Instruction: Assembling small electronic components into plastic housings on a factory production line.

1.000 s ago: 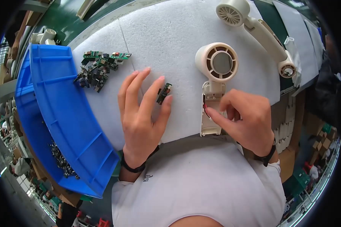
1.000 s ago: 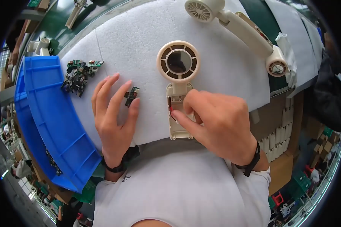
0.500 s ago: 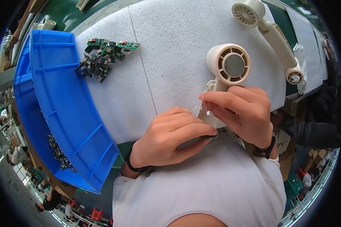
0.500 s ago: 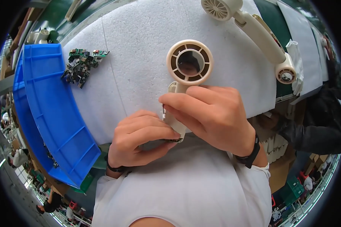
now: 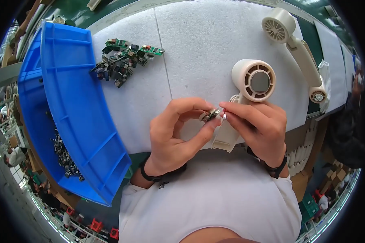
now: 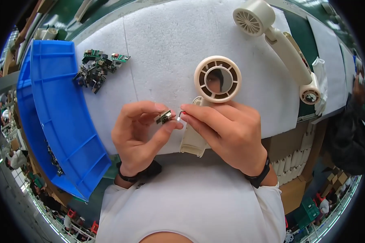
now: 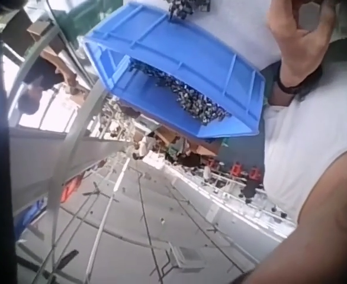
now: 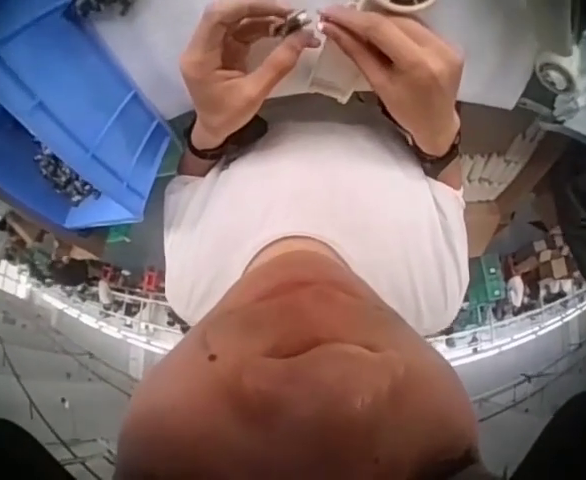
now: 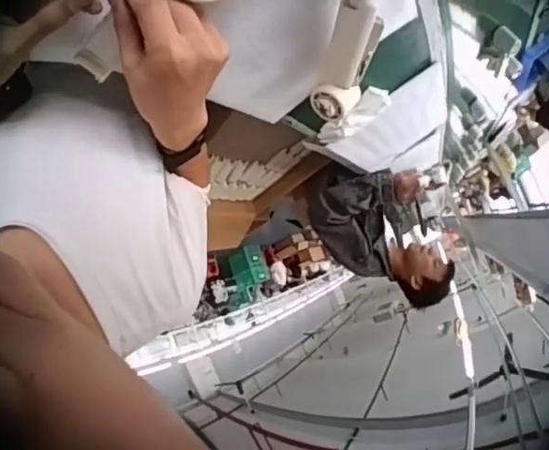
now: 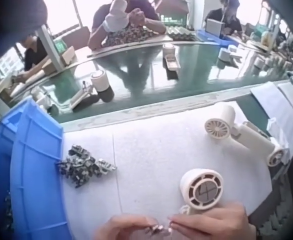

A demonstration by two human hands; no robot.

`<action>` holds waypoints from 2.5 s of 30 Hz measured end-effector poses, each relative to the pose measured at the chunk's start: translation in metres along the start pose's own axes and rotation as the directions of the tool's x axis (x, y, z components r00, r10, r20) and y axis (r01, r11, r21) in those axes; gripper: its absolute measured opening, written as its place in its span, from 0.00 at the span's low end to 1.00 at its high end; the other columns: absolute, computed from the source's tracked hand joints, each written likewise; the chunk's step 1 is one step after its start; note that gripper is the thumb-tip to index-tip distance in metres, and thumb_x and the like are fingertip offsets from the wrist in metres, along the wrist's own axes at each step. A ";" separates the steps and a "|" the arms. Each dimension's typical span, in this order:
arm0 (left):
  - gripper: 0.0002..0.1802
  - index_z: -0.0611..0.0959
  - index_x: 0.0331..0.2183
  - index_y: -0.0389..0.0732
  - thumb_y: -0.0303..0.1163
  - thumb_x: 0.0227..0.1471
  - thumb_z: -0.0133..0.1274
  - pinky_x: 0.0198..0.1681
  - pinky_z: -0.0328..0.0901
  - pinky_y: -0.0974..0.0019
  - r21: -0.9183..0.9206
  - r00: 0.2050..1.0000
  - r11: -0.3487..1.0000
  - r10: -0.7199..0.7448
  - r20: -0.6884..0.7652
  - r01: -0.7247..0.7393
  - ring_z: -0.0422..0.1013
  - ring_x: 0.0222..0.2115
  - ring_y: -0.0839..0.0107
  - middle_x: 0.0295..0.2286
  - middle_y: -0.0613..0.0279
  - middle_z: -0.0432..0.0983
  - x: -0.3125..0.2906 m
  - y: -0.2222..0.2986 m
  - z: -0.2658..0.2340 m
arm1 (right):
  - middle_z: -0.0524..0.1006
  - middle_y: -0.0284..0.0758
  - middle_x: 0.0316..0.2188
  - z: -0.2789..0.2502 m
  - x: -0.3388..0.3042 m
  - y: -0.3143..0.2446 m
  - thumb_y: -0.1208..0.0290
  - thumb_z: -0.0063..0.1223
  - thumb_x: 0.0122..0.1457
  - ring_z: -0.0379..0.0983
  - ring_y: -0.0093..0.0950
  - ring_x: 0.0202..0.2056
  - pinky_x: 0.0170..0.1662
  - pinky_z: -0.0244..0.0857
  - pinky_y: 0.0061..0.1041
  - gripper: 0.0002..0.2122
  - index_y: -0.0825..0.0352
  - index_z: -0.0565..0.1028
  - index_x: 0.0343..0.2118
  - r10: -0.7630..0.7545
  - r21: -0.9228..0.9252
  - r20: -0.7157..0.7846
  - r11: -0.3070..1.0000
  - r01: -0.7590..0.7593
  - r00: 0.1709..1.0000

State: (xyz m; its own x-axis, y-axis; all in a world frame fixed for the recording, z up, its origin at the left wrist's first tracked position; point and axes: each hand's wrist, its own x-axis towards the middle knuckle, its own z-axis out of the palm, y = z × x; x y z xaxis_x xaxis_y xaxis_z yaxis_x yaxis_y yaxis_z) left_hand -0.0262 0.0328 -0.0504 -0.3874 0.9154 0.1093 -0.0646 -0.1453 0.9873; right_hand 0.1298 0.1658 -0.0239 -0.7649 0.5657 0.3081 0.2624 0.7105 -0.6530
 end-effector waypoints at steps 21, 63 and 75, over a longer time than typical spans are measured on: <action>0.24 0.77 0.42 0.32 0.07 0.41 0.61 0.47 0.71 0.52 -0.069 0.872 0.945 0.323 0.367 -0.321 0.79 0.38 0.52 0.35 0.46 0.82 0.007 0.010 0.015 | 0.78 0.31 0.20 0.005 -0.015 -0.004 0.75 0.68 0.40 0.71 0.25 0.20 0.24 0.64 0.23 0.16 0.62 0.84 0.37 0.022 0.053 -0.006 0.998 -0.022 1.000; 0.20 0.76 0.44 0.32 0.12 0.49 0.62 0.43 0.75 0.69 0.163 0.978 0.987 0.027 -0.206 0.007 0.78 0.41 0.68 0.38 0.52 0.80 -0.009 0.004 0.029 | 0.80 0.29 0.23 0.012 -0.019 0.000 0.80 0.64 0.47 0.68 0.19 0.17 0.19 0.60 0.19 0.07 0.64 0.83 0.31 0.030 0.081 -0.102 0.996 -0.021 0.994; 0.21 0.82 0.50 0.34 0.13 0.53 0.57 0.44 0.77 0.69 0.113 0.999 0.993 -0.030 -0.011 0.031 0.77 0.43 0.70 0.45 0.53 0.77 -0.004 0.007 0.013 | 0.79 0.29 0.21 0.007 -0.019 0.001 0.80 0.63 0.48 0.67 0.19 0.17 0.19 0.57 0.20 0.05 0.65 0.82 0.29 0.050 0.153 -0.122 0.988 -0.031 0.991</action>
State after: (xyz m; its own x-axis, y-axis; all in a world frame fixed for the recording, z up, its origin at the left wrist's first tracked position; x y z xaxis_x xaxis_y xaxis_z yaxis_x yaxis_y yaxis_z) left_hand -0.0135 0.0328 -0.0429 -0.3956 0.9151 0.0782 0.0276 -0.0733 0.9969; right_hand 0.1406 0.1529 -0.0359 -0.6733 0.6474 0.3570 0.1929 0.6200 -0.7605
